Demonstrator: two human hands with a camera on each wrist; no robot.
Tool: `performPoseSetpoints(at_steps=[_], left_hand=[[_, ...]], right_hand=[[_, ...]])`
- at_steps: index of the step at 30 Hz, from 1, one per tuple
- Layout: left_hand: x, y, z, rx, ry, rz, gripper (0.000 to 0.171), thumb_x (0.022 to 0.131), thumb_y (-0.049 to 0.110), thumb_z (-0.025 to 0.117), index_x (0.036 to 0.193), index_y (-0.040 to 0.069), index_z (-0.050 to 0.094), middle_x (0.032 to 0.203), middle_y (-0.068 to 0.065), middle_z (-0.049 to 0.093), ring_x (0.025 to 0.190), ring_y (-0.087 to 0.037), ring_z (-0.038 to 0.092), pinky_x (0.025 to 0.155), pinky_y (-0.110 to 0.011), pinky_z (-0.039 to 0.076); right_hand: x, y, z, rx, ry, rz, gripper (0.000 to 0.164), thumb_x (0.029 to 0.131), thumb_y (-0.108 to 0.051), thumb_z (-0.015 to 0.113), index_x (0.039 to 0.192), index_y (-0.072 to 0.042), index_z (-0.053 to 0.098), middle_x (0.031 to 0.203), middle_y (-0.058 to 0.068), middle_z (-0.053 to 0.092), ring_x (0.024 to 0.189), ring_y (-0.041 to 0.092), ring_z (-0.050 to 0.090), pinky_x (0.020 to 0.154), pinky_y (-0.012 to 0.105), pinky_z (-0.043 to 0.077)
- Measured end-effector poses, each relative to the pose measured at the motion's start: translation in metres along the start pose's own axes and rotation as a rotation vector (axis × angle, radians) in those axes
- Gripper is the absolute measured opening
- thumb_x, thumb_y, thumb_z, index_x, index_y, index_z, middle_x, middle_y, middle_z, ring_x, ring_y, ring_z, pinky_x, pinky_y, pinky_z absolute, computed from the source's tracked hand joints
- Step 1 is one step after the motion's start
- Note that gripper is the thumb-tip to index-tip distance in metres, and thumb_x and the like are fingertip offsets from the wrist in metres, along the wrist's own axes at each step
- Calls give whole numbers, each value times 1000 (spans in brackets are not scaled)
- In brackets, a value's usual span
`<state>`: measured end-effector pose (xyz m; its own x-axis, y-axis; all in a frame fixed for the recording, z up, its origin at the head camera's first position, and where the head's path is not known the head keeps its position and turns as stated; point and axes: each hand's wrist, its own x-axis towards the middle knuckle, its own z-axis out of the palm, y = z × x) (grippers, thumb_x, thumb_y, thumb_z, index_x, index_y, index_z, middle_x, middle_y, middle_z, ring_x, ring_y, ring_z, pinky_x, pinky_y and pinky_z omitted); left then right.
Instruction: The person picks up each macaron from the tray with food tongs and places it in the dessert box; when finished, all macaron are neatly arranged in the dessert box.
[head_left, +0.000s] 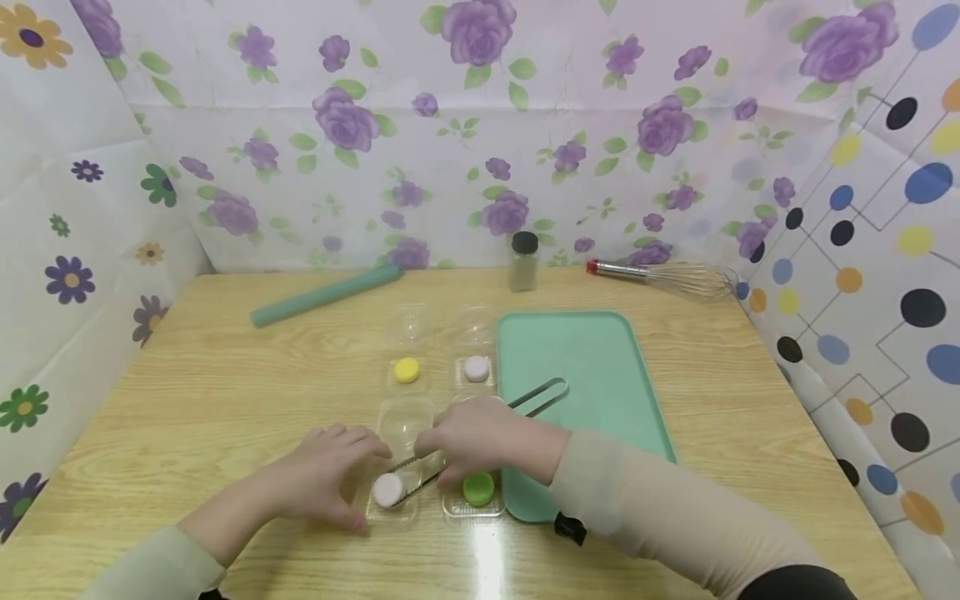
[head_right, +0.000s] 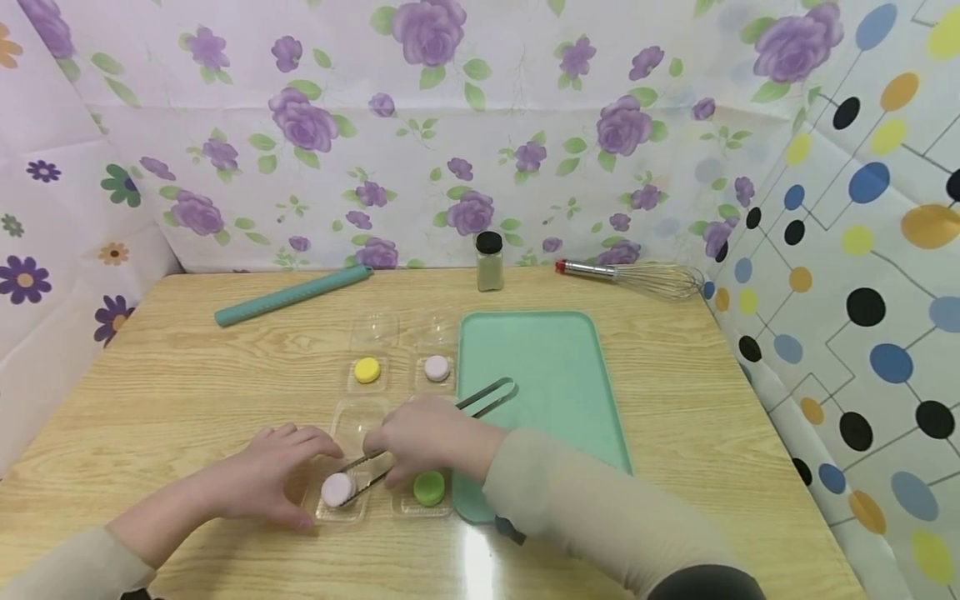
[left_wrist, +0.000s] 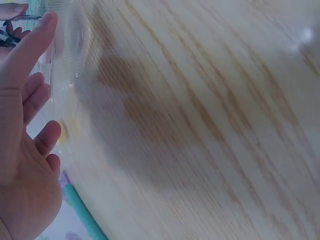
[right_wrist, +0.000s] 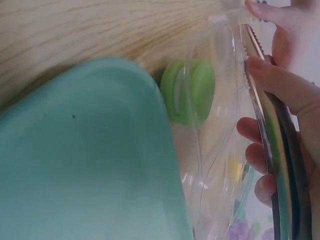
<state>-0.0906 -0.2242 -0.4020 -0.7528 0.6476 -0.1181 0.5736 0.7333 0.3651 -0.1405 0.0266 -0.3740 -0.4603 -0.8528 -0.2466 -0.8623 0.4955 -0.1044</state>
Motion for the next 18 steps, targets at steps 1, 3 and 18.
performPoseSetpoints(at_steps=[1,3,18], left_hand=[[0,0,0,-1,1,1,77,57,58,78,121,22,54,124,8,51,101,-15,43,80,-41,36],[0,1,-1,-3,2,2,77,58,57,78,121,22,54,124,8,51,101,-15,43,81,-42,36],[0,1,2,10,15,-4,78,56,56,80,121,21,55,124,7,51,103,-15,44,85,-43,37]], right_hand=[[0,-1,0,-8,-1,-1,41,77,-48,71,115,-36,61,91,-14,62,66,5,51,47,24,41],[1,-2,0,-38,3,-6,39,77,-49,71,113,-35,61,90,-14,62,66,5,52,48,24,41],[0,-7,-5,-69,-19,33,37,77,-50,71,109,-36,61,85,-14,59,65,6,51,46,26,41]])
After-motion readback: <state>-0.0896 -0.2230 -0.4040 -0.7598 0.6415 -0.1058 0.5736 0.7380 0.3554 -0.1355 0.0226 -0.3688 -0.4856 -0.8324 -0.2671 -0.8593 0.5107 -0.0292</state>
